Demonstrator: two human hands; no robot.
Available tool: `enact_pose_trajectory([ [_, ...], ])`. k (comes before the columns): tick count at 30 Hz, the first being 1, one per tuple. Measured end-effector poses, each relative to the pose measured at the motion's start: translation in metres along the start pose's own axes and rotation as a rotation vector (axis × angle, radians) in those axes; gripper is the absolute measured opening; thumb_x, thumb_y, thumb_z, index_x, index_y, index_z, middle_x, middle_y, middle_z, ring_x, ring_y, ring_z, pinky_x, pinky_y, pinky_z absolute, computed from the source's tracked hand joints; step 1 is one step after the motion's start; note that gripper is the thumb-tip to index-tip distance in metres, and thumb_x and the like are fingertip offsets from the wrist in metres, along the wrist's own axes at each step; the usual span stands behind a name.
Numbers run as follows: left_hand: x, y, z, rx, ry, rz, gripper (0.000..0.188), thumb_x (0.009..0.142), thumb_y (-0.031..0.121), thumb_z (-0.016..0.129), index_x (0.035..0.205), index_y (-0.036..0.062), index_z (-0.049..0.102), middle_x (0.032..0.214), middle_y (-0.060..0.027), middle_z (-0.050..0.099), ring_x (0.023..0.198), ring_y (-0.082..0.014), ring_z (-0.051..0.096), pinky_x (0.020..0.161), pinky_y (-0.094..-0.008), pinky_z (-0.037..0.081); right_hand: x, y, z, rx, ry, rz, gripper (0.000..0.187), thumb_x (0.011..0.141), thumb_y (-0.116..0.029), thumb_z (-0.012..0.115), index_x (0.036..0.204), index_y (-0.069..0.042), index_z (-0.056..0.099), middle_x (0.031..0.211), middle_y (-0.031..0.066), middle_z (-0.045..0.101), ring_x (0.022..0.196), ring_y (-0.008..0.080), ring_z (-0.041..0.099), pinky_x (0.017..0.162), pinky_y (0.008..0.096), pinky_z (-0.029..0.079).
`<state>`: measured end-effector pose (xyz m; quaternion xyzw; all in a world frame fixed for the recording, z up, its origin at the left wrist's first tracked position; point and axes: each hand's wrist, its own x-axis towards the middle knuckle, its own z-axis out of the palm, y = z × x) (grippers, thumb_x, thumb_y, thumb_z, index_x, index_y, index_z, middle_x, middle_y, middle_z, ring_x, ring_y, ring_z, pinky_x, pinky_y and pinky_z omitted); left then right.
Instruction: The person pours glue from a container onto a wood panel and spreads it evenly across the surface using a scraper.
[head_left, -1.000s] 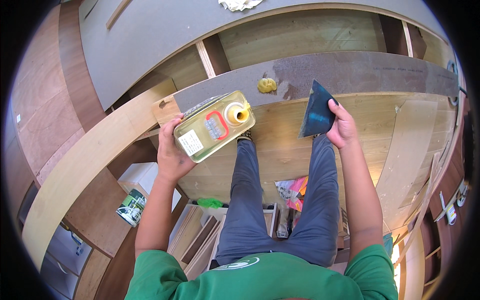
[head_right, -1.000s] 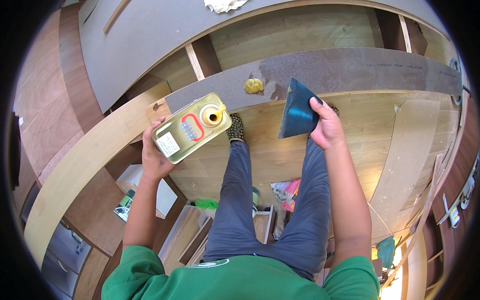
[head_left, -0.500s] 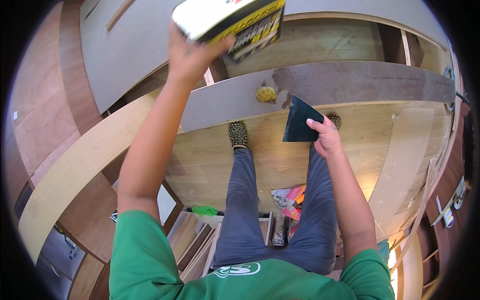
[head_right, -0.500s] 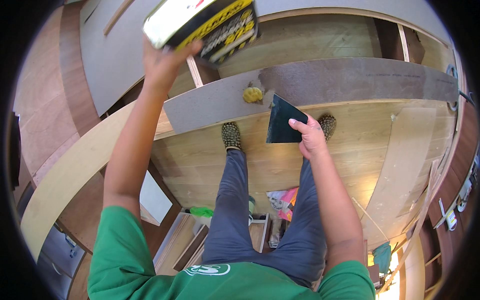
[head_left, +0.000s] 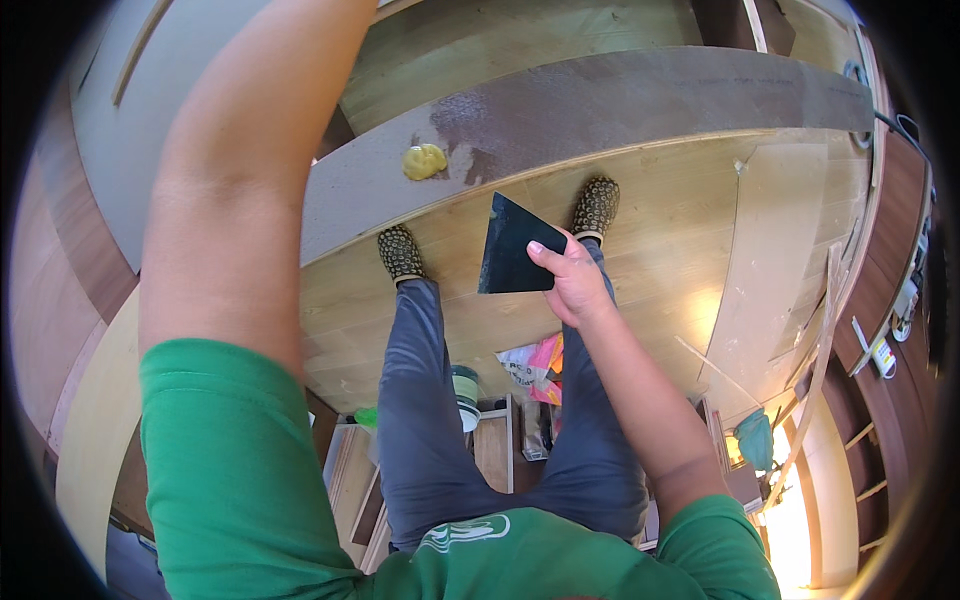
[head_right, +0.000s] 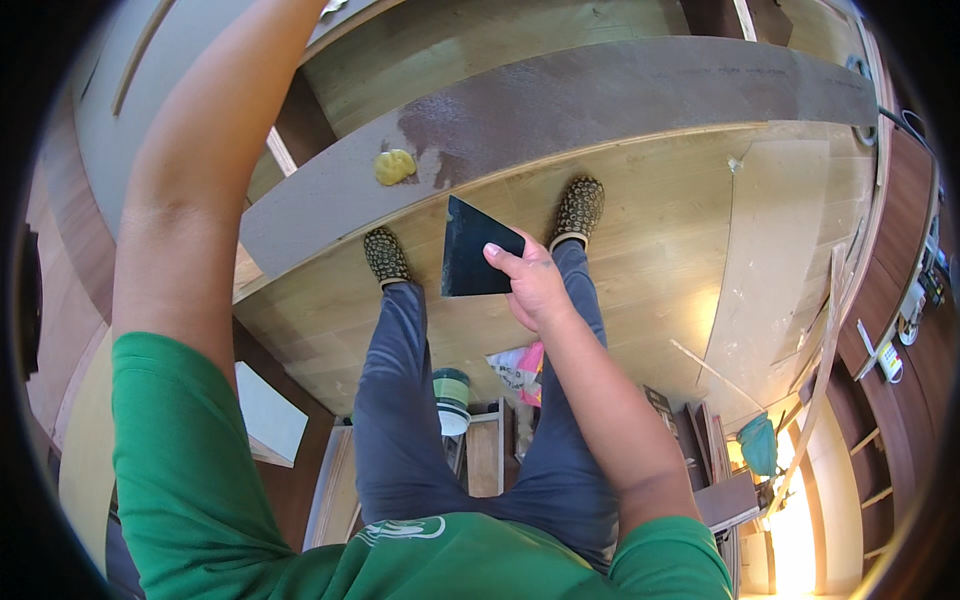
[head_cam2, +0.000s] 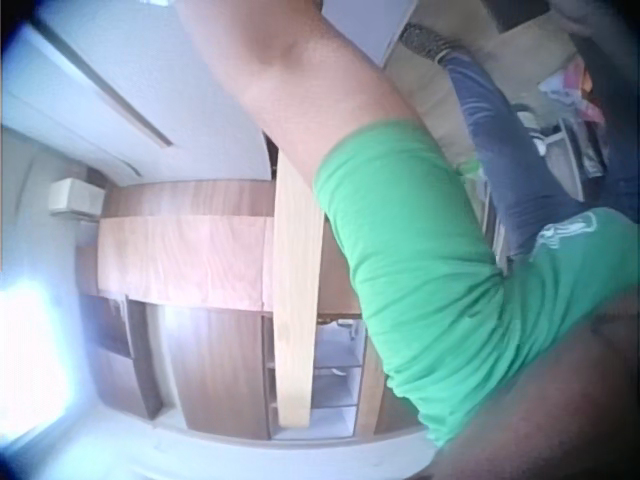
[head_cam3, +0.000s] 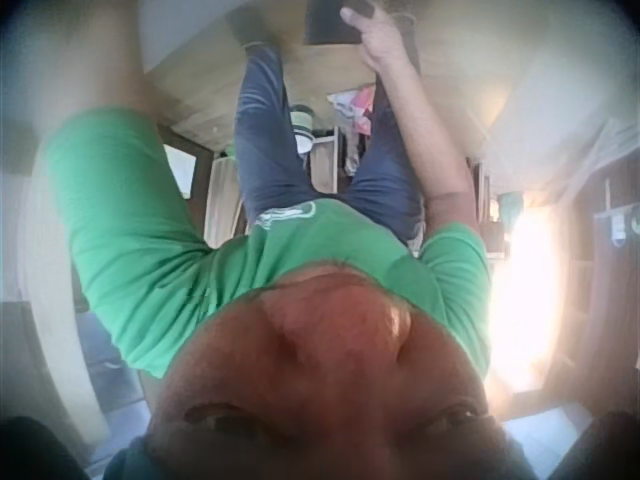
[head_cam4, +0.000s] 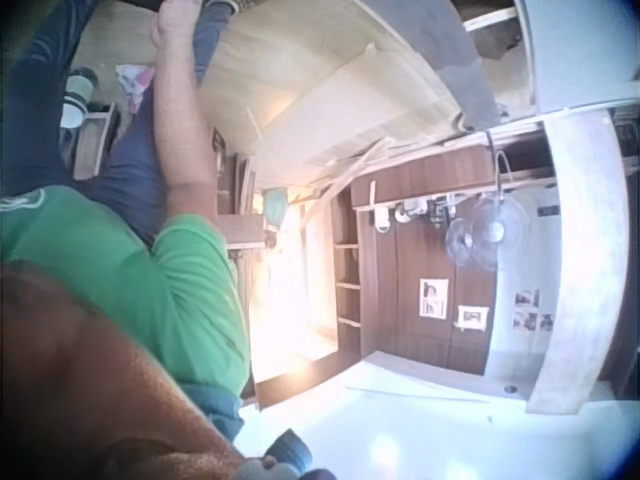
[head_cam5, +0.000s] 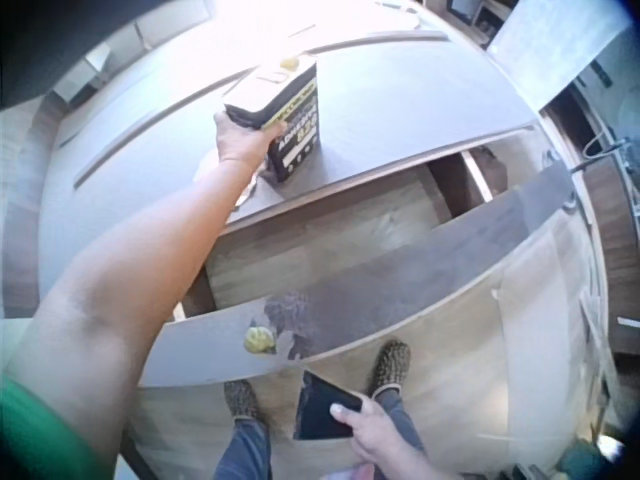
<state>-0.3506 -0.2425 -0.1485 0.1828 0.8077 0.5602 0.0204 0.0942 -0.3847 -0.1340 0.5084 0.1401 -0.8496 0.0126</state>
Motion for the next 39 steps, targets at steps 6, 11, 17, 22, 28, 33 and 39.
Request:
enact_pose_trajectory([
  [6,-0.012,-0.005,0.000,0.054,-0.093,-0.018,0.095,0.063,0.016,0.094,0.133,-0.0008,0.033,0.126,-0.0213,0.061,0.118,-0.0279,0.060,0.099,-0.0353,0.049,-0.006,-0.020,-0.011,0.028,0.021,-0.019,0.031,0.094,-0.004,0.064,0.125,-0.001,0.059,0.114,0.0072,0.068,0.103,0.0173,0.065,0.095,0.0342,0.052],
  [11,-0.020,-0.001,-0.008,-0.102,-0.214,-0.061,0.101,0.064,0.019,0.094,0.140,0.0001,0.030,0.128,-0.0219,0.059,0.121,-0.0301,0.057,0.098,-0.0365,0.049,0.000,-0.032,-0.013,0.032,0.015,-0.053,0.032,0.094,-0.003,0.063,0.125,-0.001,0.058,0.115,0.0078,0.068,0.105,0.0178,0.065,0.097,0.0354,0.051],
  [17,-0.151,-0.050,-0.114,-0.321,-0.064,-0.414,0.038,0.099,0.036,0.062,0.114,0.0009,0.064,0.108,-0.0070,0.066,0.103,-0.0178,0.062,0.097,-0.0316,0.045,0.013,-0.033,0.002,0.026,0.057,-0.088,0.031,0.094,-0.004,0.063,0.125,0.000,0.058,0.114,0.0081,0.068,0.104,0.0186,0.065,0.098,0.0367,0.051],
  [22,-0.368,-0.076,-0.245,-0.326,0.185,-1.043,0.038,0.106,0.032,0.050,0.074,0.0112,0.053,0.061,0.0004,0.044,0.058,-0.0150,0.055,0.063,-0.0303,0.048,0.029,-0.023,0.016,-0.107,0.140,-0.075,0.034,0.093,-0.010,0.068,0.125,-0.005,0.058,0.114,0.0068,0.067,0.106,0.0214,0.064,0.099,0.0394,0.051],
  [28,-0.481,-0.106,-0.298,-0.517,0.321,-1.259,0.036,0.094,0.005,0.064,0.128,0.0012,0.052,0.103,-0.0064,0.064,0.084,-0.0162,0.065,0.073,-0.0296,0.054,0.029,-0.030,0.034,-0.456,0.188,-0.211,0.031,0.095,-0.010,0.065,0.124,-0.001,0.058,0.115,0.0084,0.068,0.106,0.0183,0.065,0.098,0.0343,0.050],
  [33,-0.469,-0.150,-0.313,-0.680,0.248,-1.282,0.046,0.097,0.018,0.065,0.136,0.0020,0.048,0.108,-0.0087,0.066,0.098,-0.0183,0.063,0.085,-0.0327,0.051,0.048,-0.015,0.064,-0.871,0.148,-0.289,0.034,0.097,-0.010,0.060,0.129,0.001,0.060,0.118,0.0076,0.068,0.105,0.0165,0.062,0.097,0.0292,0.046],
  [39,-0.414,-0.152,-0.300,-0.863,0.420,-1.359,0.048,0.101,0.036,0.059,0.134,0.0021,0.051,0.121,-0.0124,0.063,0.105,-0.0207,0.059,0.090,-0.0366,0.046,0.085,0.012,0.101,-1.708,0.074,-0.603,0.032,0.099,-0.009,0.055,0.131,-0.008,0.062,0.118,0.0096,0.067,0.103,0.0251,0.063,0.095,0.0301,0.047],
])
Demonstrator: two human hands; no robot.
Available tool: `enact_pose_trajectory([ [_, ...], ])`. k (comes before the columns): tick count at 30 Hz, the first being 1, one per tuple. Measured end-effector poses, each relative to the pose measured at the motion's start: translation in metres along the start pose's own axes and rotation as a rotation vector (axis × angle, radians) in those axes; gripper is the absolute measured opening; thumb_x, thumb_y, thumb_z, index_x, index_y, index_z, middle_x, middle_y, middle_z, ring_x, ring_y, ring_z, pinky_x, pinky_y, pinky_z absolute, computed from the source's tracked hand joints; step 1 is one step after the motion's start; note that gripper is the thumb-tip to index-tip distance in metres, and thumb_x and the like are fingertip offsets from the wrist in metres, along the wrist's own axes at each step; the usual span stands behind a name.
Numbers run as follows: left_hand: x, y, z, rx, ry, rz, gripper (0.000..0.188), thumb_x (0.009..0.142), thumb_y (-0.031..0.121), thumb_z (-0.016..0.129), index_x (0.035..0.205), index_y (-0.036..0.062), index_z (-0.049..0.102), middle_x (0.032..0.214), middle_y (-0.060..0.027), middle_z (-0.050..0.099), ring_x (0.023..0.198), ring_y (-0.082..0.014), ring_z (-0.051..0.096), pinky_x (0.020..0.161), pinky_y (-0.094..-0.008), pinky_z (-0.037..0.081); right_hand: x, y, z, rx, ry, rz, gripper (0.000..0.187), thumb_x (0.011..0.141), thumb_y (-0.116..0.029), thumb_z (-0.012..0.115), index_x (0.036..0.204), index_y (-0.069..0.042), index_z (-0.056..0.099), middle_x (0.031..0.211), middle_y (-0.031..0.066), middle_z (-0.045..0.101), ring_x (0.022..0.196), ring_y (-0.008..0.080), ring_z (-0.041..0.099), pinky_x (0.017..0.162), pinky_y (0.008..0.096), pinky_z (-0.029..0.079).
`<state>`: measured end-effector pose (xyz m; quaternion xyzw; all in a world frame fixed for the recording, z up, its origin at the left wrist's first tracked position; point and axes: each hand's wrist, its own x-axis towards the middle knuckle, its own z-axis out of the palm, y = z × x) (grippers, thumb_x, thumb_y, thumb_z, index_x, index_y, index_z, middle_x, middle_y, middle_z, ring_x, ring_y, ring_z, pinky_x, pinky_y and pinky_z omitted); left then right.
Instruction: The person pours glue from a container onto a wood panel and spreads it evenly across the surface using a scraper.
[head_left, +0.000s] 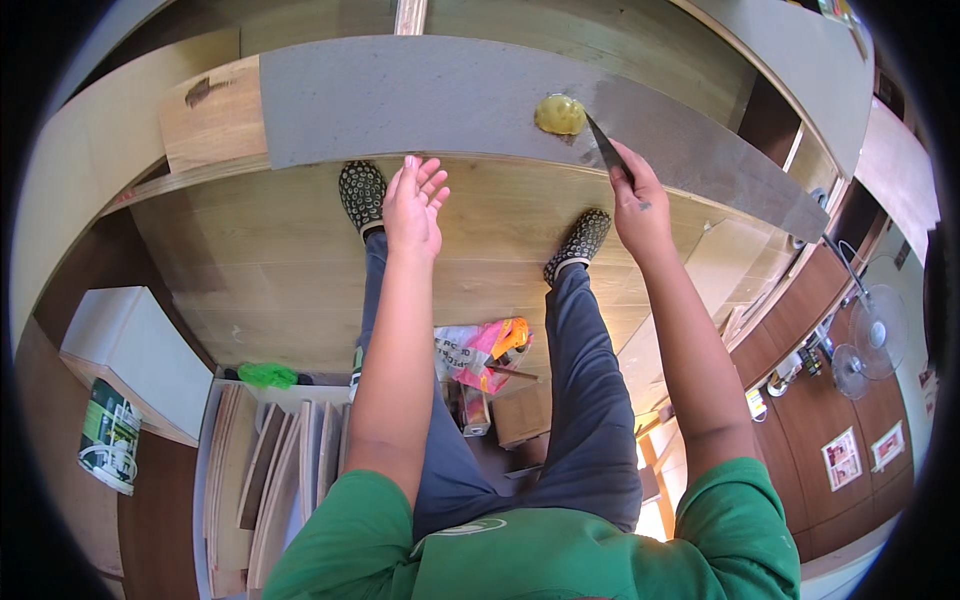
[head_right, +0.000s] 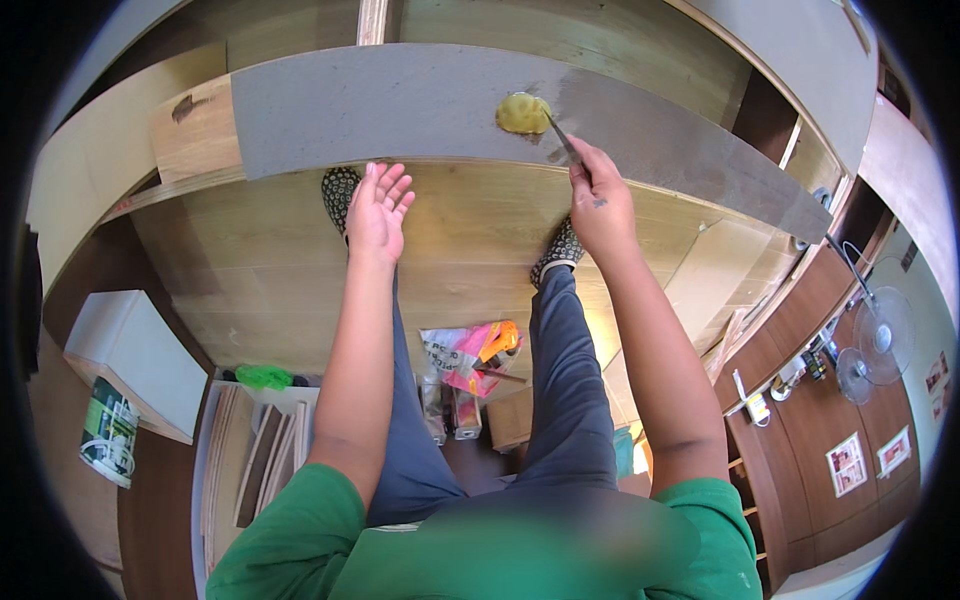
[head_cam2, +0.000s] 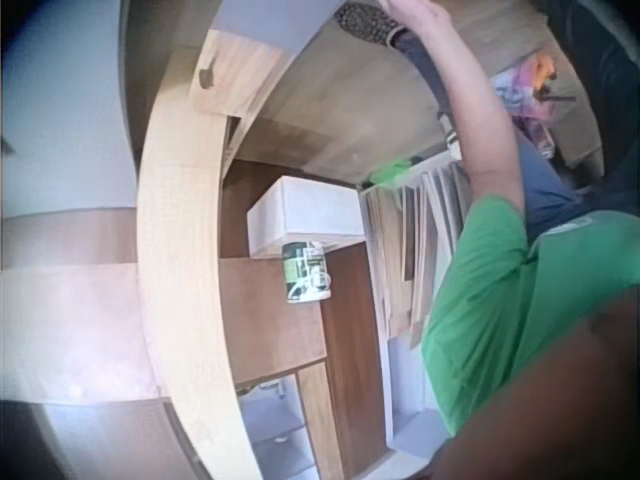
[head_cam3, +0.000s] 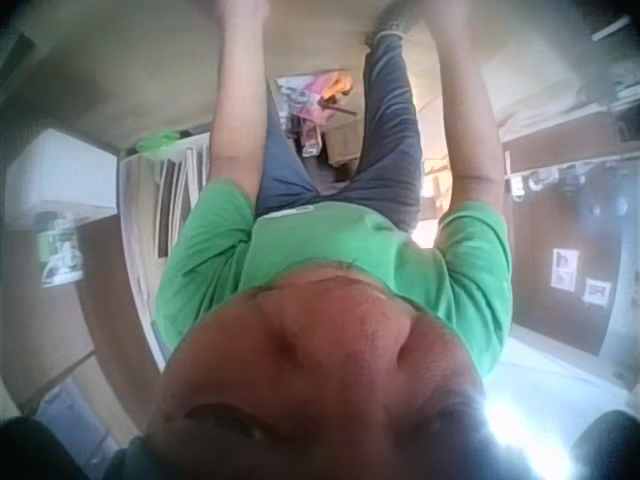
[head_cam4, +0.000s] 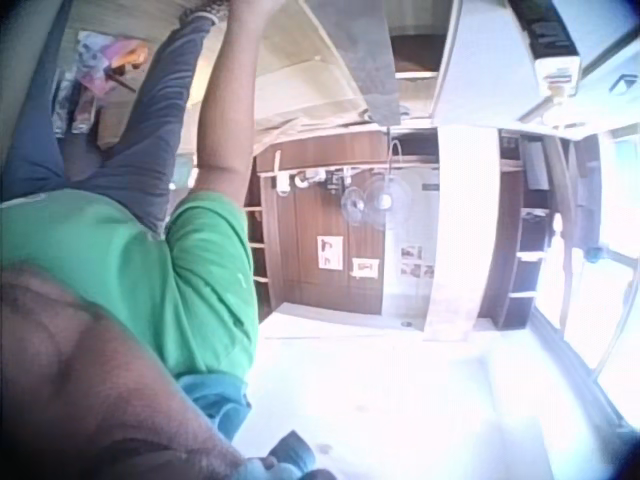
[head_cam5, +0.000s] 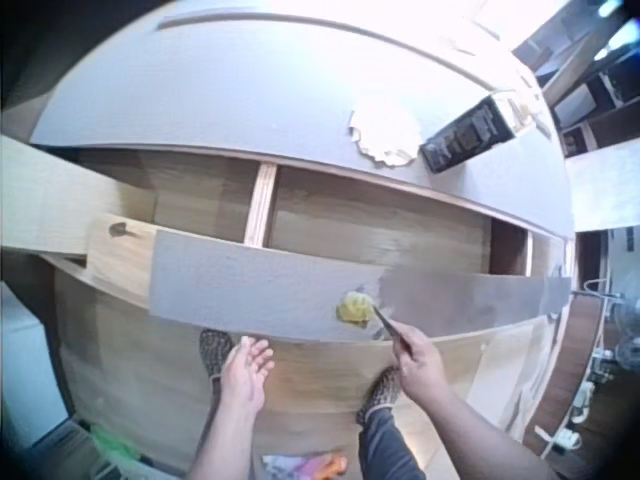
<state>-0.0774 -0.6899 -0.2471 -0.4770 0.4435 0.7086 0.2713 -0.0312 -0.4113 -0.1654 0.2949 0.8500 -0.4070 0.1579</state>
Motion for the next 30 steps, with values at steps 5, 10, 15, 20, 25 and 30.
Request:
enact_pose_trajectory([
  [5,0.006,-0.001,0.005,0.017,0.019,0.047,0.044,0.100,0.038,0.061,0.128,0.0050,0.054,0.120,-0.0103,0.063,0.105,-0.0195,0.059,0.089,-0.0355,0.046,0.007,0.000,0.006,-0.455,0.055,-0.310,0.049,0.087,0.000,0.061,0.132,-0.016,0.062,0.127,0.0111,0.063,0.115,0.0329,0.059,0.099,0.0412,0.047],
  [10,0.009,0.003,0.004,0.016,0.010,0.068,0.035,0.100,0.037,0.061,0.117,0.0071,0.058,0.113,-0.0077,0.065,0.102,-0.0169,0.060,0.086,-0.0329,0.047,-0.001,0.013,0.007,-0.743,0.004,-0.442,0.070,0.074,0.006,0.061,0.137,-0.024,0.059,0.137,0.0077,0.057,0.125,0.0342,0.051,0.107,0.0489,0.039],
  [15,0.012,0.006,0.007,0.048,0.059,0.091,0.032,0.100,0.035,0.061,0.113,0.0060,0.059,0.105,-0.0076,0.067,0.095,-0.0160,0.062,0.081,-0.0312,0.049,0.008,0.019,0.020,-0.793,0.022,-0.490,0.074,0.073,0.004,0.062,0.140,-0.026,0.055,0.140,0.0069,0.054,0.127,0.0328,0.049,0.108,0.0523,0.036],
  [20,0.013,0.008,0.009,0.065,0.113,0.110,0.030,0.100,0.033,0.061,0.113,0.0056,0.060,0.101,-0.0074,0.068,0.093,-0.0155,0.064,0.079,-0.0302,0.050,0.007,0.034,0.028,-0.865,-0.030,-0.504,0.070,0.076,-0.001,0.063,0.140,-0.028,0.054,0.141,0.0072,0.053,0.126,0.0315,0.049,0.107,0.0535,0.035],
  [25,0.016,0.010,0.003,0.060,0.105,0.113,0.031,0.100,0.032,0.061,0.116,0.0053,0.057,0.105,-0.0090,0.068,0.096,-0.0175,0.064,0.082,-0.0325,0.049,-0.009,0.033,0.013,-0.829,-0.050,-0.432,0.063,0.080,-0.002,0.061,0.138,-0.025,0.057,0.139,0.0063,0.057,0.125,0.0303,0.052,0.108,0.0503,0.035],
  [30,0.012,0.013,0.002,0.013,0.068,0.088,0.037,0.100,0.033,0.061,0.122,0.0045,0.053,0.109,-0.0109,0.066,0.102,-0.0216,0.063,0.088,-0.0370,0.049,0.019,0.034,-0.010,-0.616,0.091,-0.324,0.053,0.086,-0.002,0.059,0.135,-0.021,0.059,0.135,0.0065,0.062,0.121,0.0308,0.057,0.102,0.0447,0.044],
])
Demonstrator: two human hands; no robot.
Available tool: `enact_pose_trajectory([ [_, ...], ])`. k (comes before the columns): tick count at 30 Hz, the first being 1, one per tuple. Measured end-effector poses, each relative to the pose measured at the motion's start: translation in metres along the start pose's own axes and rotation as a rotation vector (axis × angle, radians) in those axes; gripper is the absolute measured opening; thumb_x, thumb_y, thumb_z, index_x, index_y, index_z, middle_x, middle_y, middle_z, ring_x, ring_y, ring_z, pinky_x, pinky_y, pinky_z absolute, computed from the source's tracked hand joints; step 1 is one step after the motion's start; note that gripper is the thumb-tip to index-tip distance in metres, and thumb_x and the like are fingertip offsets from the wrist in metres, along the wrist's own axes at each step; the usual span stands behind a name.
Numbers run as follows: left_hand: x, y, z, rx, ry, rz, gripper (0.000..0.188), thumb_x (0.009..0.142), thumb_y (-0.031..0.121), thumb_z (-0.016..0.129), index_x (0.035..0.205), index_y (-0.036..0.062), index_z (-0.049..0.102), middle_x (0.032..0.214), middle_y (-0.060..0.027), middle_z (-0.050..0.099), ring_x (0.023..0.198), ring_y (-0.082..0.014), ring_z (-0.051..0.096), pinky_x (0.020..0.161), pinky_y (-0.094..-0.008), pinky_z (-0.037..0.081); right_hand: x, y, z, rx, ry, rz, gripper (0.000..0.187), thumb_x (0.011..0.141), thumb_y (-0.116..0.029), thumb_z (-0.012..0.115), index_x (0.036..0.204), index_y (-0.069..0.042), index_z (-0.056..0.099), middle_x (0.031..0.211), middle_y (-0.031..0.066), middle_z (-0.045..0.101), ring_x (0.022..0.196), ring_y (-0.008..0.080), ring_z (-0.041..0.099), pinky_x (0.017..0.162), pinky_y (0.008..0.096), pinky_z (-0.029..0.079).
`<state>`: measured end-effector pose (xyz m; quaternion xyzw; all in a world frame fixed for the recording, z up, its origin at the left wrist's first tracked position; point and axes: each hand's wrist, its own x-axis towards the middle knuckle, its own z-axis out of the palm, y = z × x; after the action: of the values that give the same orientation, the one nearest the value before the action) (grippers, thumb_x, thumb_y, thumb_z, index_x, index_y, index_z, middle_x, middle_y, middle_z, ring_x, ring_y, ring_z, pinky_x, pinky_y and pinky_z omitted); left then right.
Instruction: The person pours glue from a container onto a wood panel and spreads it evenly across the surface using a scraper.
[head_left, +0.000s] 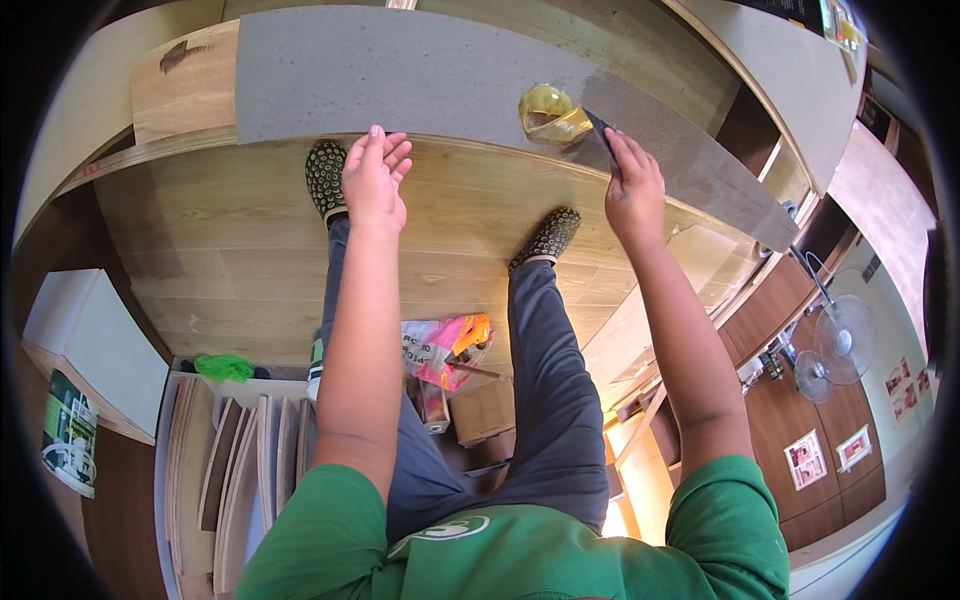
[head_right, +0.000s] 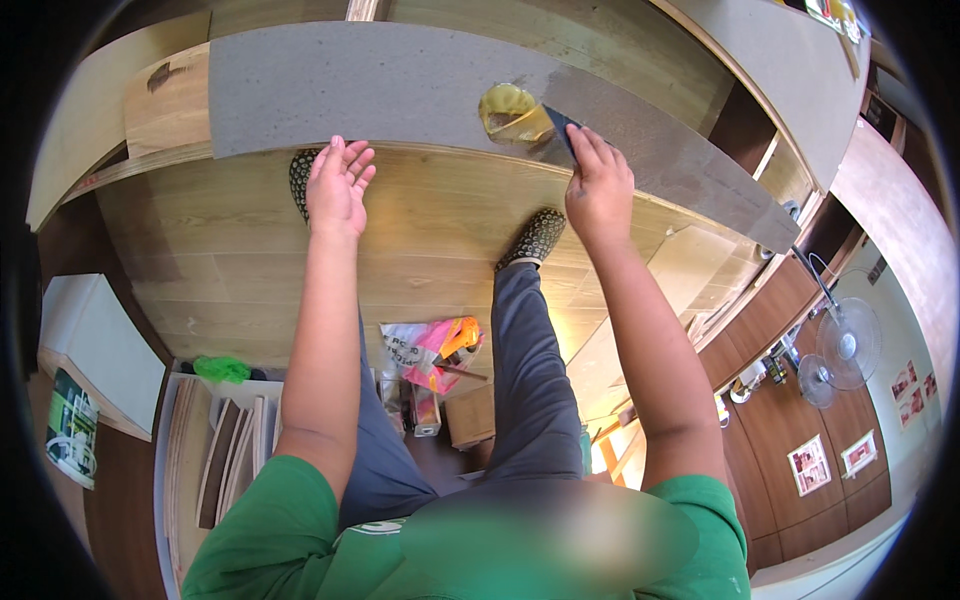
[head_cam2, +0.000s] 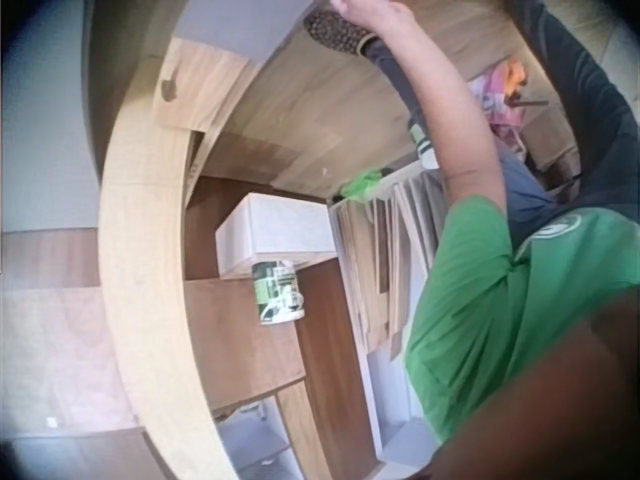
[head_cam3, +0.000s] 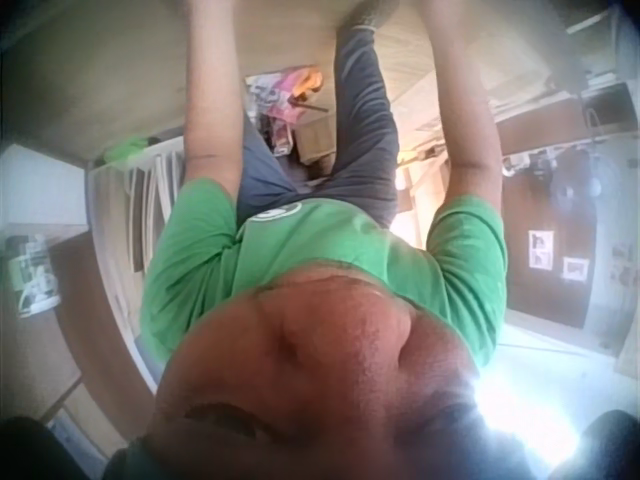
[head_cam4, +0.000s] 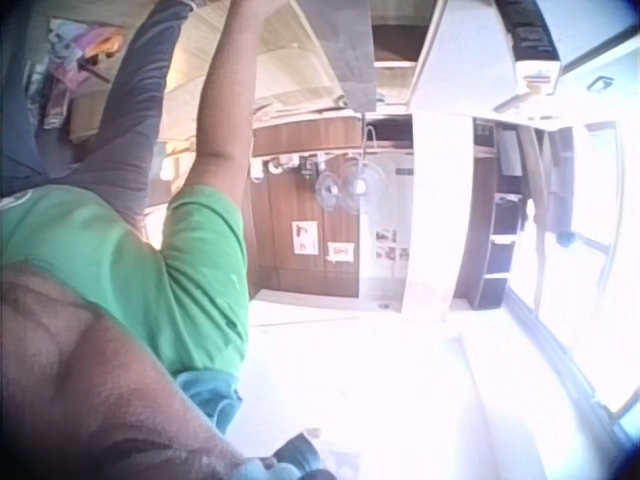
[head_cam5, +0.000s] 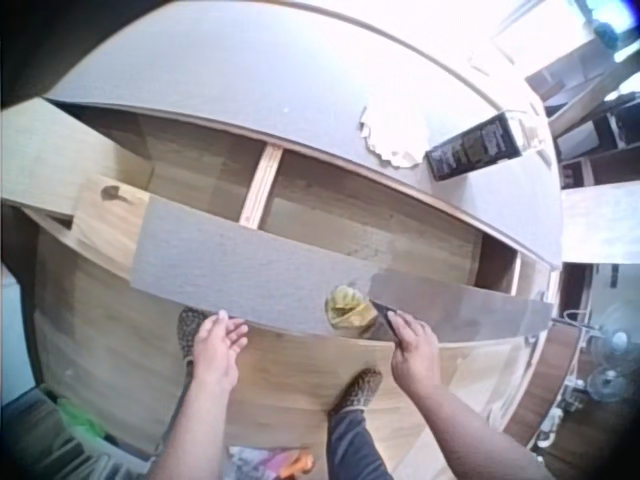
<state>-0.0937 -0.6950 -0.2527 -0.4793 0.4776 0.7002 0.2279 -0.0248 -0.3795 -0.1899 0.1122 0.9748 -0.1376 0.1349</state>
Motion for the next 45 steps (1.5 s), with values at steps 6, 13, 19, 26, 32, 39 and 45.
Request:
enact_pose_trajectory([
  [6,-0.002,0.001,-0.002,-0.013,-0.017,-0.003,0.037,0.101,0.032,0.060,0.124,0.0042,0.052,0.112,-0.0116,0.066,0.104,-0.0225,0.063,0.090,-0.0374,0.048,0.019,0.025,0.011,-0.064,-0.008,0.024,0.054,0.085,-0.001,0.057,0.136,-0.020,0.059,0.136,0.0063,0.061,0.121,0.0318,0.057,0.101,0.0450,0.047],
  [13,0.000,0.003,-0.006,-0.017,0.010,-0.005,0.029,0.101,0.029,0.058,0.120,0.0070,0.055,0.109,-0.0094,0.068,0.096,-0.0180,0.064,0.083,-0.0339,0.048,0.005,0.020,0.015,-0.062,-0.084,-0.052,0.063,0.080,-0.002,0.060,0.139,-0.021,0.056,0.141,0.0080,0.057,0.126,0.0326,0.053,0.106,0.0467,0.043],
  [19,0.004,0.004,-0.008,0.032,0.015,-0.007,0.035,0.102,0.031,0.058,0.126,0.0064,0.051,0.113,-0.0110,0.067,0.104,-0.0224,0.063,0.088,-0.0377,0.047,-0.037,0.006,0.028,-0.101,-0.161,-0.094,0.069,0.076,-0.001,0.064,0.142,-0.019,0.053,0.142,0.0088,0.055,0.127,0.0366,0.051,0.110,0.0487,0.038],
  [26,0.007,0.008,-0.010,0.111,0.061,-0.005,0.035,0.102,0.032,0.058,0.125,0.0061,0.053,0.114,-0.0111,0.068,0.103,-0.0213,0.063,0.087,-0.0368,0.046,-0.072,-0.027,0.021,-0.049,-0.276,-0.046,0.065,0.078,-0.001,0.062,0.140,-0.017,0.053,0.141,0.0081,0.057,0.126,0.0333,0.052,0.107,0.0477,0.040],
  [32,0.007,0.008,-0.013,0.087,0.050,0.015,0.038,0.101,0.032,0.060,0.127,0.0056,0.051,0.114,-0.0117,0.067,0.106,-0.0226,0.062,0.090,-0.0378,0.045,-0.033,-0.055,-0.002,0.195,-0.088,-0.064,0.058,0.081,0.004,0.058,0.136,-0.012,0.056,0.136,0.0137,0.060,0.121,0.0349,0.057,0.102,0.0466,0.046],
  [39,0.009,0.010,-0.012,0.054,0.053,0.027,0.033,0.100,0.029,0.061,0.123,0.0060,0.053,0.112,-0.0107,0.067,0.104,-0.0218,0.063,0.089,-0.0369,0.046,0.012,-0.059,0.017,-0.068,-0.063,-0.131,0.058,0.083,0.000,0.060,0.139,-0.014,0.053,0.141,0.0095,0.056,0.126,0.0323,0.052,0.104,0.0465,0.043],
  [45,0.007,0.012,-0.010,0.024,0.078,0.054,0.019,0.102,0.026,0.058,0.109,0.0078,0.058,0.101,-0.0058,0.069,0.093,-0.0142,0.064,0.078,-0.0288,0.046,0.010,-0.061,0.036,-0.107,-0.102,-0.151,0.064,0.080,-0.004,0.064,0.141,-0.018,0.053,0.141,0.0103,0.055,0.124,0.0342,0.052,0.104,0.0481,0.042],
])
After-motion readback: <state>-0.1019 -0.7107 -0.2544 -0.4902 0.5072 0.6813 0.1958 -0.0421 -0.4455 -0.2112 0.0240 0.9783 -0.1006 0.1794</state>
